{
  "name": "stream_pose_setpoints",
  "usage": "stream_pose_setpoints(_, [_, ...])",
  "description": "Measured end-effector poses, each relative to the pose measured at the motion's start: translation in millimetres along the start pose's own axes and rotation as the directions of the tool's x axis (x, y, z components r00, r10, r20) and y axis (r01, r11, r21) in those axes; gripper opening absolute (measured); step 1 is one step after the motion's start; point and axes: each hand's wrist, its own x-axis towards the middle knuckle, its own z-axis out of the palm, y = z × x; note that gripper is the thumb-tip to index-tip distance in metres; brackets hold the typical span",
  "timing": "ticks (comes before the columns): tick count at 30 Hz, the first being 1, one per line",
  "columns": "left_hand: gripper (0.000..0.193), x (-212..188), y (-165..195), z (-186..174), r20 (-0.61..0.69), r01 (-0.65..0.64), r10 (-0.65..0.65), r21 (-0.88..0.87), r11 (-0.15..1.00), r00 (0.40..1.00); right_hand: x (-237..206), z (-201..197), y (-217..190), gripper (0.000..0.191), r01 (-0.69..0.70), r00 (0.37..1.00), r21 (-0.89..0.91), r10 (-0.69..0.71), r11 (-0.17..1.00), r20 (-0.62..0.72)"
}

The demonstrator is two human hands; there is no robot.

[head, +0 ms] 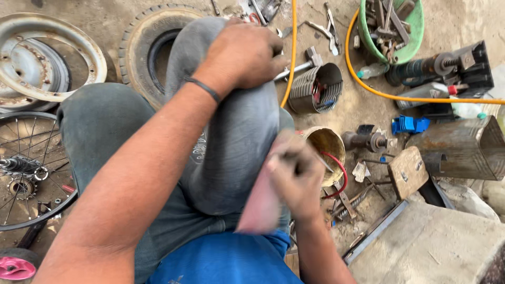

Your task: The person removes a tire from a rim using a hammer and metal bar, then extracts the inner tube. They insert a valve stem into the tire, inflate the tube, and rub the tire surface with a pink cloth.

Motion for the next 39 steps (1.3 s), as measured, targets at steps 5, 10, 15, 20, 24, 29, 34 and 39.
stream_pose_setpoints(5, [0.031,3,9,7,0.021,-0.010,0.009,0.053,0.999,1.000,31,-6,10,0.022,-0.236,0.910,0.338,0.329,0.911,-0.251])
stream_pose_setpoints(10, [0.034,2,9,10,0.034,0.056,-0.057,0.018,0.998,0.998,-15,6,-31,0.019,-0.050,0.998,0.029,0.049,0.998,0.033])
stream_pose_setpoints(15, [0.034,9,14,17,0.012,-0.003,0.002,0.045,0.999,1.000,49,6,-23,0.024,-0.029,0.934,0.342,0.148,0.939,-0.326])
stream_pose_setpoints(20, [0.034,11,9,18,0.011,0.013,-0.013,0.017,1.000,1.000,-11,5,-41,0.018,0.134,0.987,0.018,-0.135,0.991,0.086])
stream_pose_setpoints(24, [0.034,10,15,23,0.025,0.038,-0.038,0.021,0.999,0.999,16,1,-8,0.024,-0.113,0.966,0.054,0.123,0.992,-0.229])
stream_pose_setpoints(29, [0.037,9,11,18,0.068,0.032,-0.034,0.042,0.999,0.997,31,-5,-17,0.025,-0.095,0.949,0.220,0.155,0.971,-0.273])
stream_pose_setpoints(34, [0.038,16,11,16,0.031,0.031,-0.032,0.035,0.999,0.999,11,8,-41,0.017,-0.002,0.999,-0.013,0.002,1.000,-0.048])
stream_pose_setpoints(39, [0.034,15,13,24,0.041,0.039,-0.038,-0.027,0.999,0.998,35,-10,-14,0.019,-0.141,0.910,0.337,0.256,0.931,-0.325])
